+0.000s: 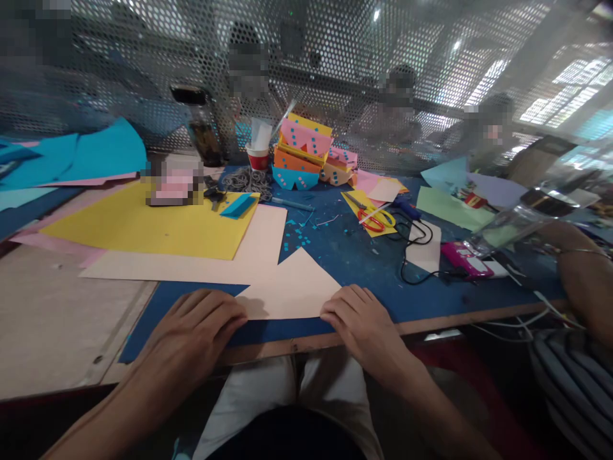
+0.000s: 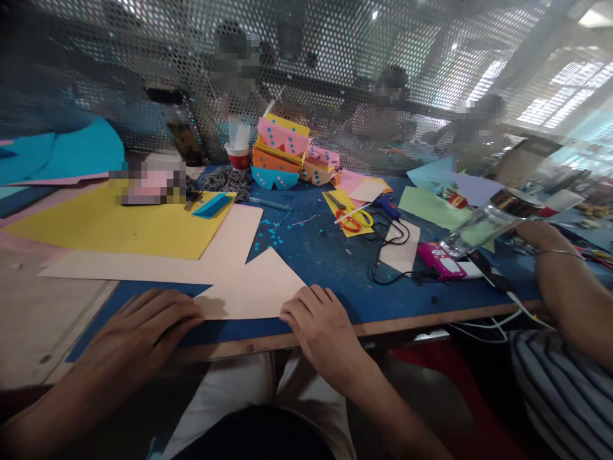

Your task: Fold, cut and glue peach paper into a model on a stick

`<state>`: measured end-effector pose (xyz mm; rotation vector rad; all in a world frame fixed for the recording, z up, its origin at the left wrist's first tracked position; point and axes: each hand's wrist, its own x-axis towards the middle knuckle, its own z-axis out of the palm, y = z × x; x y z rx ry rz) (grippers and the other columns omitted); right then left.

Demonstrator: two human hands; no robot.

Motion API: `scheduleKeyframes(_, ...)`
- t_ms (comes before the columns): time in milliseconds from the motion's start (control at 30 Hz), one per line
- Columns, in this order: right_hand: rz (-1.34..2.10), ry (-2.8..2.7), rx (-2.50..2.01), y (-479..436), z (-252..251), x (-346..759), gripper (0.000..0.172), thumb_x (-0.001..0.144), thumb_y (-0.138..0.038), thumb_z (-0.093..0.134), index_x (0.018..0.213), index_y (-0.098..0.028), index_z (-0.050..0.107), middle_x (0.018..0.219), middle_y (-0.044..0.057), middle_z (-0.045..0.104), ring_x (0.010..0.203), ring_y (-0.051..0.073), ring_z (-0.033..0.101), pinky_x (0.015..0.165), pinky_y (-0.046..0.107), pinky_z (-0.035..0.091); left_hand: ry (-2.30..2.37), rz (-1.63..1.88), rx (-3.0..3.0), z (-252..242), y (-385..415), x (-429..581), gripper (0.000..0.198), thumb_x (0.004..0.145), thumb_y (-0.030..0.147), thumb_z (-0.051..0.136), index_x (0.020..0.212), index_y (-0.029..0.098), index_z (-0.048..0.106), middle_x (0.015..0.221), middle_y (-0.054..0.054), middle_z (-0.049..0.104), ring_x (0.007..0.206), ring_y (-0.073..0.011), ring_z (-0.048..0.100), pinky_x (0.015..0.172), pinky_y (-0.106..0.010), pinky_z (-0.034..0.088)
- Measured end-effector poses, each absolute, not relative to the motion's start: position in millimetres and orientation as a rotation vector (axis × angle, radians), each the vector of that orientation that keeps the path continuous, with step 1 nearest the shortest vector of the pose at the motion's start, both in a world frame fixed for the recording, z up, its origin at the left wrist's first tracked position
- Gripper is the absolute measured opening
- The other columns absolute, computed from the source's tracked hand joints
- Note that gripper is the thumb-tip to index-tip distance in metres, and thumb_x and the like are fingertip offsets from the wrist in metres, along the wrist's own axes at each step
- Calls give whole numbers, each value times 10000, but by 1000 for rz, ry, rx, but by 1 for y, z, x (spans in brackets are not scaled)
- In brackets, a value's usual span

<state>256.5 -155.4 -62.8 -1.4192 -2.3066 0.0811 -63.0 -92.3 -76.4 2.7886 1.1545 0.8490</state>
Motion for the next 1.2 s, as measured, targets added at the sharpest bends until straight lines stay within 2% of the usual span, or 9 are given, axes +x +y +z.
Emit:
scheduleKeyframes(167, 110, -2242, -1440, -154, -66, 260, 136, 1117, -266, 571, 1013, -226, 650, 1029, 37, 725, 959, 218, 617, 851, 383, 442, 1179, 764, 2715, -72, -91, -60, 381, 1122, 464, 432, 915, 259, 678, 907, -24, 732, 864, -259, 651, 789, -406, 467)
scheduleKeyframes(333, 93, -2140, -1473, -152, -65, 260, 237, 1104, -367, 598, 920, -220, 625, 941, 32, 705, 891, 212, 617, 797, 365, 441, 1225, 724, 2639, -68, -88, -59, 498, 1117, 575, 372, 898, 272, 701, 906, -46, 740, 878, -283, 665, 797, -432, 486)
scheduleKeyframes(467, 102, -2115, -1517, -151, -66, 262, 247, 1086, -394, 626, 907, -224, 622, 921, 22, 690, 866, 209, 609, 789, 362, 438, 1237, 718, 2595, -66, -84, -60, 514, 1090, 660, 397, 919, 284, 704, 907, -37, 759, 880, -285, 695, 784, -431, 510)
scheduleKeyframes(600, 74, -2097, -1565, -150, -67, 266, 286, 1067, -405, 660, 849, -228, 609, 884, 15, 681, 832, 204, 606, 760, 358, 429, 1273, 770, 2545, -66, -79, -62, 554, 1042, 743, 438, 849, 287, 687, 832, -30, 757, 794, -271, 702, 697, -401, 516)
scheduleKeyframes(700, 65, -2082, -1570, -150, -67, 271, 277, 1061, -385, 676, 840, -231, 613, 866, 11, 680, 825, 199, 614, 741, 344, 433, 1290, 756, 2520, -65, -78, -62, 554, 1025, 750, 470, 816, 290, 695, 818, -32, 758, 787, -268, 697, 680, -390, 523)
scheduleKeyframes(933, 133, -2046, -1579, -152, -69, 278, 266, 1075, -381, 651, 855, -232, 625, 878, 19, 681, 854, 206, 631, 755, 340, 457, 1257, 709, 2477, -62, -79, -69, 495, 1044, 707, 480, 875, 311, 724, 886, -17, 775, 858, -258, 706, 729, -371, 553)
scheduleKeyframes(1200, 166, -1990, -1567, -155, -73, 283, 297, 1087, -416, 620, 855, -231, 632, 875, 23, 659, 858, 209, 614, 780, 352, 456, 1358, 690, 2426, -80, -75, -83, 497, 1005, 758, 511, 889, 317, 711, 903, -23, 752, 893, -270, 685, 771, -396, 541)
